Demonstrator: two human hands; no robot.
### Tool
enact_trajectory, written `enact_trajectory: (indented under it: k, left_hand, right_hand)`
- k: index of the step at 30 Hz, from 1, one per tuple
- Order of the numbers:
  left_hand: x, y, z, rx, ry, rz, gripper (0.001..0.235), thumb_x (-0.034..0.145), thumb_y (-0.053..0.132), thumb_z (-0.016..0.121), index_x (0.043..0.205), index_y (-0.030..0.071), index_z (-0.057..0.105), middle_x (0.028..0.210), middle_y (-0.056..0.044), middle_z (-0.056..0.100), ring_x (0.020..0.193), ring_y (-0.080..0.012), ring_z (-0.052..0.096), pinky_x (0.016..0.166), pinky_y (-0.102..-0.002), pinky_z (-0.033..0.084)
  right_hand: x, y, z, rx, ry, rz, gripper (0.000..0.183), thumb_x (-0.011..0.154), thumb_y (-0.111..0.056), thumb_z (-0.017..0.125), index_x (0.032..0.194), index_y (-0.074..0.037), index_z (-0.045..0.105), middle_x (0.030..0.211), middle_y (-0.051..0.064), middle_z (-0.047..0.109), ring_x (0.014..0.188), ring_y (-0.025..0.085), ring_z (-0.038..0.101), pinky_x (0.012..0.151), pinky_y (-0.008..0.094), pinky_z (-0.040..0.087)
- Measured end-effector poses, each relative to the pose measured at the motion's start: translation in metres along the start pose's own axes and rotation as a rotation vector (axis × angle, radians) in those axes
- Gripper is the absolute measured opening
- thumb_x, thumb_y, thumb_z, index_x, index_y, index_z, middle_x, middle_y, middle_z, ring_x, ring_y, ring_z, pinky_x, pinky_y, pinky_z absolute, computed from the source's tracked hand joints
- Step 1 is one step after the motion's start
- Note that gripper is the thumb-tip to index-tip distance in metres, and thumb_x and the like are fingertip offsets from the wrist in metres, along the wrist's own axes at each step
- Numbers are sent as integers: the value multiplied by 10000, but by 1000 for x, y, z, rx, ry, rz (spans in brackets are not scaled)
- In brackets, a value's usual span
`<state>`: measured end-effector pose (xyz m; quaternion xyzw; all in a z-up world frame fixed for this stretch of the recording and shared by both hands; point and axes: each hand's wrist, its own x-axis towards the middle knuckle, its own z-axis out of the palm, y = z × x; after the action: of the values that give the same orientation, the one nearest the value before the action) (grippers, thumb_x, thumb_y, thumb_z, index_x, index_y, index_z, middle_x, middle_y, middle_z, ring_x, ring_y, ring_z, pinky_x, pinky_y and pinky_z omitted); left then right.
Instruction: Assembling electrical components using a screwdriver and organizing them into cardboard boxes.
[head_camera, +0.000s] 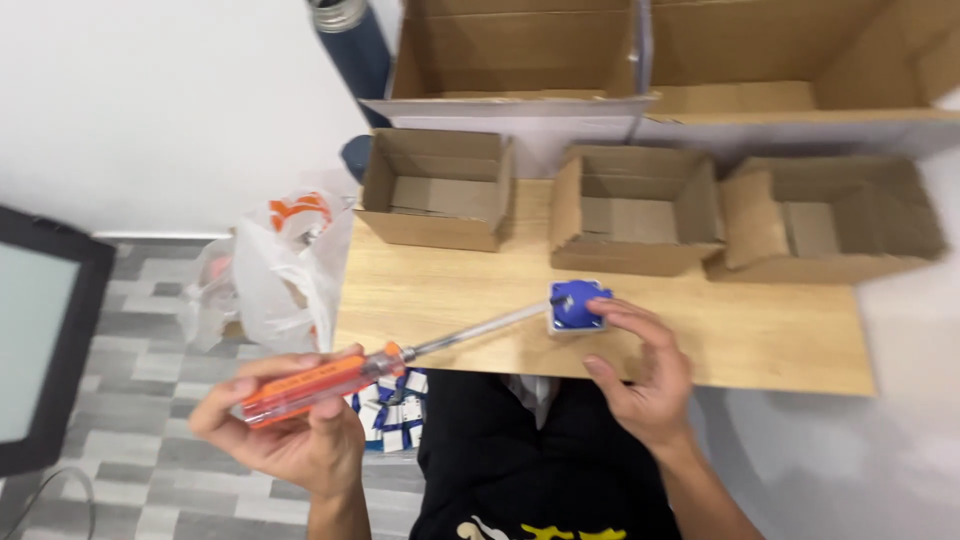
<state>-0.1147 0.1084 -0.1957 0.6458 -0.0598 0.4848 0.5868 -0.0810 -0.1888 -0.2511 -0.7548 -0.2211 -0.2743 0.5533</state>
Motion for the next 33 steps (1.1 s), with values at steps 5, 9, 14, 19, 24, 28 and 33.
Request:
enact_trajectory:
  k: [5,9,14,19,24,28,33]
  left_hand:
    - [-44,-7,-1,-178,-40,-216,590,961,312,821,1336,214,376,1081,-160,579,1014,-206,659,832,-554,754]
    - [-56,-11,0,-200,-53,-284,583,958,289,831,1334,224,390,1086,-150,601,1003,-216,636,823,-534,752]
    - [-63,-19,1,-254,-39,-383,556,973,234,825,1354,226,420,1082,-134,597,1012,-214,653,842,-566,739]
    - [-65,-23,1,-262,-45,-399,555,974,228,821,1367,235,429,1084,-142,592,998,-223,653,874,-582,726]
    - [-67,-25,3,-263,-38,-402,545,971,227,824,1353,238,435,1055,-135,585,999,-202,636,861,-573,726]
    - [-68,-26,1,-243,-37,-403,544,959,222,836,1341,229,449,1073,-135,582,1005,-204,635,845,-555,730]
    - [-72,-35,-6,-262,-34,-412,536,962,174,838,1362,219,484,1134,-110,584,1039,-201,655,852,-561,735]
  right_hand:
    - [-24,-8,2,297,74,262,339,1054,-172,714,1311,4,581,1282,230,748,1293,352,733,1074,379,584]
    - [-45,-1,-2,285,147,355,319,1022,-70,742,1297,14,603,1236,212,755,1173,289,765,1047,331,612]
    - [-45,-6,-2,286,189,351,198,999,-6,756,1172,15,662,1091,201,783,1055,298,817,976,336,684]
    - [-47,3,-5,283,196,306,153,976,58,766,1115,27,709,1047,170,780,1029,297,793,958,339,675]
    - [-48,7,-11,302,161,314,127,986,26,764,1108,35,730,1038,193,778,1020,306,781,938,339,675]
    - [-47,7,-13,281,125,306,118,980,38,765,1094,23,739,1031,197,774,998,300,786,899,319,681]
    - [-48,9,-14,283,104,305,129,959,62,778,1076,18,747,1028,197,767,981,292,787,889,316,698]
